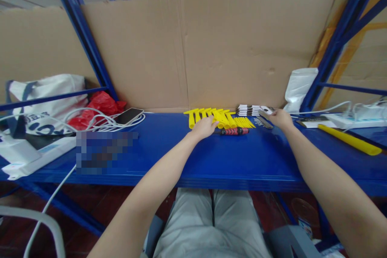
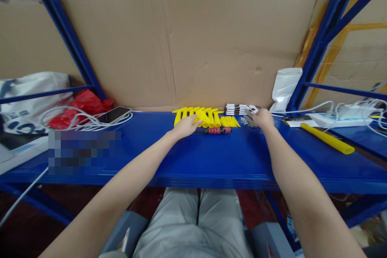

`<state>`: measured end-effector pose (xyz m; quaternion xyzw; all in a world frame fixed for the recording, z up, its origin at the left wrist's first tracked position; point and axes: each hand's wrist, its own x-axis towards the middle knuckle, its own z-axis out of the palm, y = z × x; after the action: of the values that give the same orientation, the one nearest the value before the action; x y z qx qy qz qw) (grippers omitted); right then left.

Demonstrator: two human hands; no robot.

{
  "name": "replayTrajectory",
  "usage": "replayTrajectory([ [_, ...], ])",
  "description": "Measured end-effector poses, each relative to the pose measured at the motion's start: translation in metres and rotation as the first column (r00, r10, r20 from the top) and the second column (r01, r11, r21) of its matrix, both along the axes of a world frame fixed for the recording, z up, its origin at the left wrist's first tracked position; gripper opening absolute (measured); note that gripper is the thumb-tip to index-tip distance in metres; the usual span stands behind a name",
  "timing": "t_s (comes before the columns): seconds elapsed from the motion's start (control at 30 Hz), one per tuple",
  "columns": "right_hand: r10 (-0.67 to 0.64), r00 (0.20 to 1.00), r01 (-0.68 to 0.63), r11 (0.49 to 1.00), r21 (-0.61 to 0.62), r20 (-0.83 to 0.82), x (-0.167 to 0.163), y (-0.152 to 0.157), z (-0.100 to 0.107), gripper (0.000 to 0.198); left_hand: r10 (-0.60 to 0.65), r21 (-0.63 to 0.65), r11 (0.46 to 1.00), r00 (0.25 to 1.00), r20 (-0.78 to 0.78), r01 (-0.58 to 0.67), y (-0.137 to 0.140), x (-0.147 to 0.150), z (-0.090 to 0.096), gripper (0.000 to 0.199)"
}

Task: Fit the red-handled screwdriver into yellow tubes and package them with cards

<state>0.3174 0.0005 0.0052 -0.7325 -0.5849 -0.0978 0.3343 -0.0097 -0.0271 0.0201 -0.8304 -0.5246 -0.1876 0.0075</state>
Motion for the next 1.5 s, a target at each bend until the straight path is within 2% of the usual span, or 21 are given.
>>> replayTrajectory([
  [0.1,-0.047,0.985,0.052,0.998,0.027,-0.165,-0.019,-0.007,0.012,0.025,-0.016,0.007,1.0,1.0,0.023,0.016,0.002,0.0,-0.004,0.036],
  [0.2,0.041,0.94,-0.023,0.998,0.057,-0.339,-0.047,-0.016,0.022,0.018,-0.034,0.013,0.999,0.998,0.06,0.034,0.002,0.001,-0.007,0.035],
  [0.33,0.256,0.813,-0.225,0.967,0.123,-0.523,-0.084,-0.025,0.027,0.017,-0.052,0.02,0.999,0.996,0.078,0.05,0.001,0.003,-0.008,0.035],
  [0.53,0.354,0.615,-0.353,0.923,0.156,-0.705,-0.126,-0.036,0.025,0.013,-0.071,0.041,0.997,0.996,0.051,0.069,-0.001,0.004,-0.006,0.035],
  [0.6,0.383,0.575,-0.389,0.905,0.171,-0.723,-0.136,-0.039,0.025,0.016,-0.069,0.043,0.997,0.996,0.049,0.067,-0.001,0.004,-0.006,0.035],
  [0.9,0.444,0.593,-0.435,0.879,0.197,-0.672,-0.153,-0.043,0.018,0.018,-0.094,0.077,0.993,0.989,0.116,0.085,-0.004,0.007,-0.004,0.033],
  [1.03,0.449,0.578,-0.44,0.875,0.203,-0.681,-0.154,-0.044,0.017,0.018,-0.081,0.091,0.993,0.99,0.114,0.071,-0.01,0.007,0.0,0.043],
  [1.13,0.431,0.575,-0.436,0.881,0.185,-0.696,-0.156,-0.047,0.02,0.02,-0.123,0.124,0.986,0.989,0.082,0.113,-0.014,0.006,0.003,0.048],
  [1.27,0.416,0.56,-0.435,0.884,0.172,-0.717,-0.158,-0.049,0.022,0.023,-0.188,0.167,0.97,0.981,0.043,0.178,-0.015,0.005,0.002,0.042],
  [1.5,0.434,0.505,-0.545,0.83,0.114,-0.746,-0.155,-0.051,0.022,0.018,-0.174,0.183,0.969,0.985,0.013,0.168,-0.011,0.005,0.0,0.043],
])
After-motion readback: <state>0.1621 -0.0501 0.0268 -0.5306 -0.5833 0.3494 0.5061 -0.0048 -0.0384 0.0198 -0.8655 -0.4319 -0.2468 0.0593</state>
